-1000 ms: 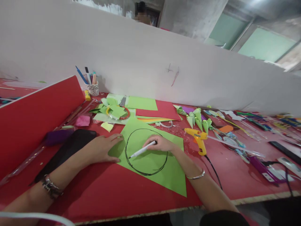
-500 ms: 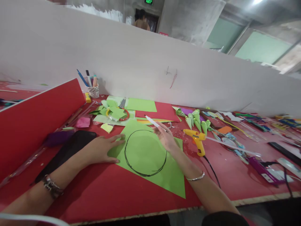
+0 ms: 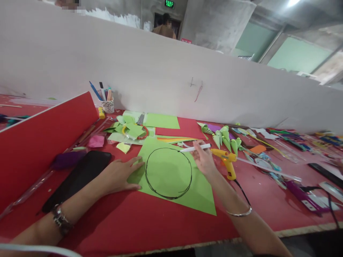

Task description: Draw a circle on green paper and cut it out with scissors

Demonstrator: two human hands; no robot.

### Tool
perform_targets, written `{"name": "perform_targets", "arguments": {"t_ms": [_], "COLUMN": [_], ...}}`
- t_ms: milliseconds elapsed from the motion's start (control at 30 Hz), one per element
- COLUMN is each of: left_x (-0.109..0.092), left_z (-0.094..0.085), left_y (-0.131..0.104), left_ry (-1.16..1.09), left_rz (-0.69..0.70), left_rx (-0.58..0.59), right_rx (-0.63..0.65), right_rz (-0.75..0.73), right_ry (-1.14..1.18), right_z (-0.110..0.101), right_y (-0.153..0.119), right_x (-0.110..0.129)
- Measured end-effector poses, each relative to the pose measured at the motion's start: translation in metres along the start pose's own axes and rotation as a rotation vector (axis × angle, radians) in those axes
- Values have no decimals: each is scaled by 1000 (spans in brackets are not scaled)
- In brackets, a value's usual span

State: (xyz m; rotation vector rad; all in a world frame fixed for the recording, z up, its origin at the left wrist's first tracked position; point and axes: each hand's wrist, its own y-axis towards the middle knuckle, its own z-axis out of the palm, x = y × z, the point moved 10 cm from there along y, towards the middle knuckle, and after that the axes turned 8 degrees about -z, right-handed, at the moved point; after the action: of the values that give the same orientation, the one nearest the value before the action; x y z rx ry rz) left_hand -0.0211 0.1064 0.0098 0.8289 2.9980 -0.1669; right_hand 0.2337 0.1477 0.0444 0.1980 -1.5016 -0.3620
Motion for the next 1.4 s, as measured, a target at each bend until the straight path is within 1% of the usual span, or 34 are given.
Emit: {"name": "perform_targets", "arguments": {"t_ms": [67, 167, 233, 300, 400, 500, 633, 767, 1000, 1167, 1300, 1400], "left_x": [-1, 0, 1, 2, 2, 4, 5, 4, 6, 6, 6, 6], "left_z": [1, 2, 3, 3, 5, 7, 7, 8, 11, 9, 9, 9], "left_y": [0, 1, 0, 0, -1, -1, -1, -1, -1, -1, -1, 0], "left_ry": [8, 14, 19, 23, 19, 8, 10, -13, 0, -32, -46, -47], "left_rz": [2, -4, -11, -9, 6, 3, 5, 11, 5, 9, -1, 0], "left_rx": [4, 18, 32, 40, 58, 74, 63, 55, 64, 54, 67, 73], "right_rx": [107, 342, 469, 519, 539, 593, 677, 658, 657, 646, 672, 694], "right_rz": [55, 104, 142, 179, 204, 223, 217, 253, 236, 246, 209, 216], "right_ry": [-23, -75, -121, -144, -134, -116, -64, -43, -87, -87, -116, -132], "right_z": [19, 58, 80, 93, 105, 111, 118, 118, 118, 115, 117, 118], "right_y": [-9, -22, -28, -30, -30, -36, -44, -47, -46, -44, -45, -47], "right_x": [-14, -26, -33, -41, -49, -54, -50, -49, -50, -55, -51, -52]}}
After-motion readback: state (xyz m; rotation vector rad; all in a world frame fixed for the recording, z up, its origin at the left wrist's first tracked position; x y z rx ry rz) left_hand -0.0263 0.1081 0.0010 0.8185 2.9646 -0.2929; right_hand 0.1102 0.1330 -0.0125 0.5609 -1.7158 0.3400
